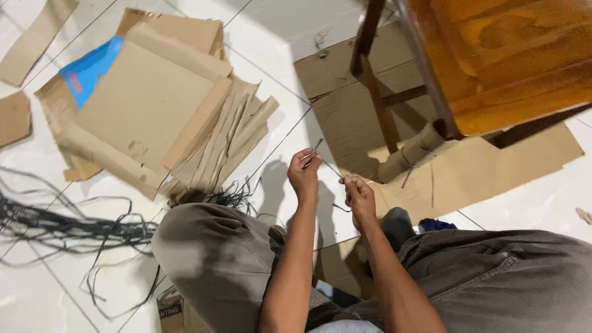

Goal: Wrapping a wooden chair leg with cardboard and securing it with string.

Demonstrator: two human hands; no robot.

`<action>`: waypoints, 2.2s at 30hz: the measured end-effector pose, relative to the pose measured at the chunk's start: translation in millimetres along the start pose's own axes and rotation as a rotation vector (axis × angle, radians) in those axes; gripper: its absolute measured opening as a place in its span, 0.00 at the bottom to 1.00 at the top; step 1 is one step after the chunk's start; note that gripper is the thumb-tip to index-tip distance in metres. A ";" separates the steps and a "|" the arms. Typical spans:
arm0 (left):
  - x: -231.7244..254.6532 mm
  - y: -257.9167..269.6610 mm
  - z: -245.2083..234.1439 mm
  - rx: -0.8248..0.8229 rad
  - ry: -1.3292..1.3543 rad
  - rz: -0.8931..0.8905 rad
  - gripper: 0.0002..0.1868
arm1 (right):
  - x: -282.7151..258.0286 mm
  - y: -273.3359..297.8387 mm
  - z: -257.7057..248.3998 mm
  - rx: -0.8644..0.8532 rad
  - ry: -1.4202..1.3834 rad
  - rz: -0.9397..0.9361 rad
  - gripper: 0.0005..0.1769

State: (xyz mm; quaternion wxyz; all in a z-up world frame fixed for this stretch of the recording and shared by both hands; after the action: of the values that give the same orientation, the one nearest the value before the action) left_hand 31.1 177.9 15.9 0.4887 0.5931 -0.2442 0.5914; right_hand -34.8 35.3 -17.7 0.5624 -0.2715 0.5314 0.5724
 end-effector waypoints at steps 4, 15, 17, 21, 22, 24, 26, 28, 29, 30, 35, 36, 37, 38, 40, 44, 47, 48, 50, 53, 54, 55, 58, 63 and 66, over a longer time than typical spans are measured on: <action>-15.9 1.4 20.1 0.002 0.078 -0.125 0.14 | -3.8 5.0 -20.8 0.066 -0.025 0.026 0.07; -68.7 25.9 75.9 -0.108 -0.016 -0.222 0.09 | 93.8 -1.9 -176.6 0.119 -0.522 0.059 0.13; -77.6 31.5 83.5 -0.144 -0.040 -0.234 0.09 | 67.5 11.9 -161.4 0.524 -0.411 0.114 0.11; -106.4 31.1 94.7 -0.244 -0.167 -0.169 0.07 | 103.5 -9.4 -222.6 1.025 -0.345 0.198 0.12; -110.6 31.9 96.2 -0.251 -0.173 -0.169 0.07 | 94.8 -14.0 -220.6 1.031 -0.352 0.198 0.12; -118.8 32.3 100.4 -0.294 -0.304 -0.134 0.08 | 75.6 -22.9 -218.7 1.121 -0.402 0.084 0.11; -123.2 29.4 109.2 -0.321 -0.364 -0.159 0.12 | 58.4 -33.0 -223.0 1.079 -0.359 0.066 0.06; -133.6 23.4 115.1 -0.346 -0.420 -0.181 0.15 | 39.9 -42.5 -220.9 1.033 -0.315 0.045 0.02; -143.1 18.7 117.6 -0.377 -0.442 -0.234 0.19 | 29.4 -47.9 -216.5 0.997 -0.210 0.068 0.04; -152.0 14.1 120.3 -0.407 -0.464 -0.286 0.23 | 18.4 -53.3 -212.0 0.959 -0.106 0.091 0.06; -253.3 -39.6 140.6 -0.608 -0.372 -0.185 0.23 | -0.7 -83.6 -200.8 0.749 0.181 0.048 0.08; -296.3 -60.6 143.9 -0.690 -0.253 -0.140 0.24 | -8.6 -88.0 -195.0 0.662 0.248 0.068 0.07; -273.8 -53.7 145.8 -0.691 -0.253 -0.142 0.24 | 1.3 -99.9 -203.5 0.664 0.248 0.069 0.07; -252.5 -45.8 148.7 -0.725 -0.134 -0.230 0.24 | 11.6 -113.4 -210.3 0.581 0.367 0.128 0.09; -247.2 -46.2 152.6 -0.757 -0.013 -0.319 0.25 | 21.1 -127.0 -217.7 0.498 0.486 0.188 0.11; -285.4 -55.8 162.2 -0.796 -0.107 -0.334 0.35 | 14.4 -127.3 -220.6 0.473 0.550 0.221 0.13; -269.4 -56.9 164.7 -0.802 -0.343 -0.285 0.23 | 6.4 -130.7 -222.1 0.453 0.600 0.240 0.14; -259.2 -57.0 162.7 -0.814 -0.478 -0.188 0.20 | 4.8 -129.8 -222.7 0.443 0.622 0.253 0.15; -314.7 -84.9 159.1 -0.848 -0.718 -0.030 0.19 | 3.3 -128.5 -222.0 0.437 0.642 0.269 0.16; -308.2 -79.2 152.9 -0.849 -0.896 0.034 0.18 | 5.1 -127.0 -218.7 0.414 0.683 0.300 0.18; -291.9 -69.2 150.2 -0.829 -0.835 -0.066 0.18 | 6.0 -126.1 -217.4 0.402 0.704 0.315 0.18; -314.6 -72.3 145.8 -0.831 -0.837 -0.067 0.18 | 6.7 -125.5 -217.2 0.404 0.701 0.317 0.18; -323.2 -72.3 130.5 -0.657 -1.177 0.413 0.19 | 7.6 -126.2 -216.4 0.380 0.743 0.343 0.20; -193.3 -31.6 124.9 -0.485 -1.347 0.072 0.16 | 7.9 -118.4 -212.9 0.398 0.745 0.396 0.19; -143.3 -11.6 126.7 -0.539 -1.232 0.006 0.14 | -2.4 -99.9 -199.8 0.439 0.659 0.352 0.20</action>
State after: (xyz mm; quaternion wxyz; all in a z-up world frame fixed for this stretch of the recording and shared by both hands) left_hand 73.9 31.3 -99.7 0.3895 0.6789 -0.6191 0.0645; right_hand 1.5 -167.8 -103.2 0.3008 -0.2191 0.8299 0.4156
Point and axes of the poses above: each hand's wrist, its own y-axis away from the middle knuckle, its own z-axis out of the palm, x = y × z, the point moved 3 cm from there along -y, towards the middle knuckle, and after that the axes turned 3 degrees about -x, right-handed, at the moved point
